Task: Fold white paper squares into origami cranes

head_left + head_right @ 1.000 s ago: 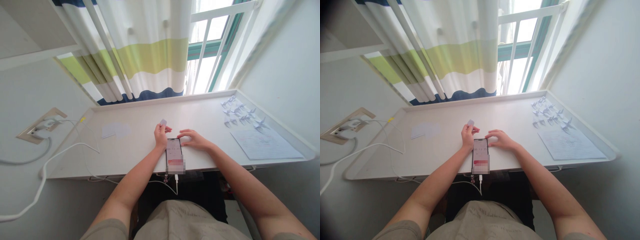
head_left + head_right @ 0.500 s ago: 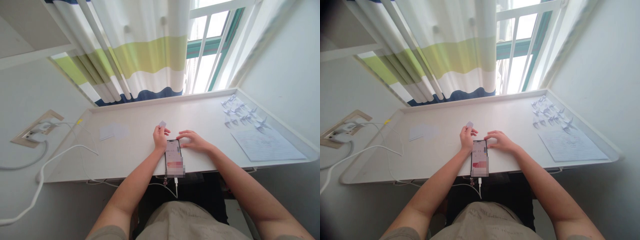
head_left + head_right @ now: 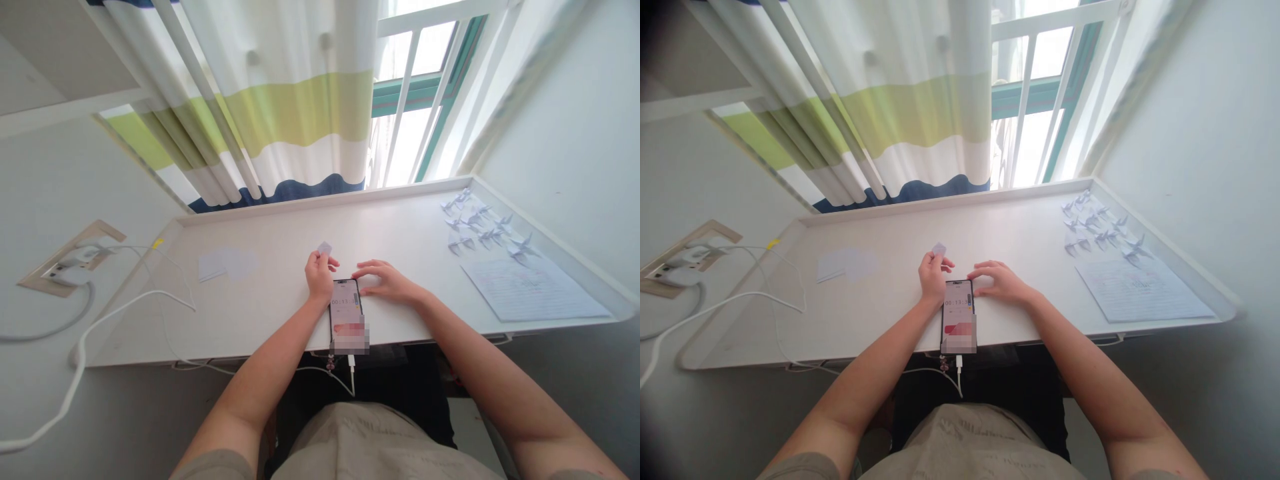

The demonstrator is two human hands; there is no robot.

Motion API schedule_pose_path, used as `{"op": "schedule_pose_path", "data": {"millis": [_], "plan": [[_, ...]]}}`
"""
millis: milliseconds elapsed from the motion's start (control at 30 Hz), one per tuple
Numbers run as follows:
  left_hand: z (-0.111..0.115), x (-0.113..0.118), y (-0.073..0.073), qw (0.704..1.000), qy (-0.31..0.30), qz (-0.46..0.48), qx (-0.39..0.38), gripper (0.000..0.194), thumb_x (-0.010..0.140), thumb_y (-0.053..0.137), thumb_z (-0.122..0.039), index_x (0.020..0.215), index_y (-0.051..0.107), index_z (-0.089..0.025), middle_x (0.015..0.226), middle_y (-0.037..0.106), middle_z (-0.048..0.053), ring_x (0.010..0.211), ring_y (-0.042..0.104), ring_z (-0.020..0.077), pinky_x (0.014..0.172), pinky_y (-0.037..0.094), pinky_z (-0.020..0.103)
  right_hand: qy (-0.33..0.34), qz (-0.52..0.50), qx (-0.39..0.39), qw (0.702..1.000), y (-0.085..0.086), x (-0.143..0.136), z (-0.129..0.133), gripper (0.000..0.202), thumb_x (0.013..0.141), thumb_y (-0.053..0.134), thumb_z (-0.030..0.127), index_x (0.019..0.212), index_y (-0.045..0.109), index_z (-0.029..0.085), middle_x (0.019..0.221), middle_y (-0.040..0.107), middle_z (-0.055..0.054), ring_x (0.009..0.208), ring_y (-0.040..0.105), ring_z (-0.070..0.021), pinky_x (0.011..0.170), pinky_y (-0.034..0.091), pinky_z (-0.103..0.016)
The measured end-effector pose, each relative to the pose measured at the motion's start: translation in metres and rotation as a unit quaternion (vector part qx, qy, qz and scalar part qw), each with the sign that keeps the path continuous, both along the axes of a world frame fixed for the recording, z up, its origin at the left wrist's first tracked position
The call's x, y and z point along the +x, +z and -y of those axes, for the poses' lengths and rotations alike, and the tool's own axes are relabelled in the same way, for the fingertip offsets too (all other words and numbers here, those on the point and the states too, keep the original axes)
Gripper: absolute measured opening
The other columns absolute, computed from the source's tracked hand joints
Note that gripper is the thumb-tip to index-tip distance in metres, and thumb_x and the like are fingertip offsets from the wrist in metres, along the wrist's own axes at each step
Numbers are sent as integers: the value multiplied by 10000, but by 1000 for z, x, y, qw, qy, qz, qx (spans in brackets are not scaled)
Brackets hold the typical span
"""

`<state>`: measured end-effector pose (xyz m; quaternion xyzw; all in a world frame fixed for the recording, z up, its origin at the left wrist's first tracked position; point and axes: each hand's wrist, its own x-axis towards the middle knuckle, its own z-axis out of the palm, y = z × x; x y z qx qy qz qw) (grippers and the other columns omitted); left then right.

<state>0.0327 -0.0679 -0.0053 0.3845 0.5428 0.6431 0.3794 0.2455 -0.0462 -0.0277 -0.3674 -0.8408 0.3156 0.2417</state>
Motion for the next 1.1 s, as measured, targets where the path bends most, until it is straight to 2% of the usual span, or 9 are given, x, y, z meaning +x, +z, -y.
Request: {"op": "schedule_pose_path", "data": {"millis": [267,500,733,900,1000,1100], "plan": [[-3,0,0,1000,22,17,14,250,964,595,-375,775,588,-211,671,646,2,640,618,145,625,503,268,-3,1,-5,1000,-2,0,-2,413,852,893,462,1231,820,315,1401,738,-127,1420,619,-361,1233,411,-618],[-1,1,0,1000,16,11,6,267,963,610,-378,757,592,-210,681,659,6,619,601,138,628,504,268,4,-11,-9,1000,0,1,-1,399,851,887,498,1209,828,332,1371,752,-114,1412,623,-367,1223,427,-598],[-2,0,-1,1000,15,15,5,251,958,613,-383,780,606,-206,694,665,9,629,609,142,635,510,272,-2,-7,-21,1000,1,2,0,424,859,870,516,1229,822,315,1425,724,-138,1427,610,-375,1237,401,-624],[-3,-3,-4,1000,-1,13,-1,237,943,630,-387,798,626,-200,718,687,24,689,652,159,644,524,274,11,-28,-47,998,8,2,2,406,865,852,501,1221,822,309,1389,752,-121,1451,597,-377,1293,320,-639],[-6,-5,-8,1000,-23,5,-2,241,933,651,-413,850,682,-189,790,730,51,766,687,179,665,539,281,15,-56,-72,996,15,2,4,357,891,806,488,1184,823,285,1315,789,-102,1412,632,-358,1268,377,-619],[-12,-11,-8,999,-42,-15,5,260,919,684,-431,914,751,-180,926,778,80,901,716,206,729,555,295,-20,-95,-92,991,27,1,-1,344,931,740,490,1180,810,263,1272,808,-95,1289,713,-322,1181,497,-578]]}}
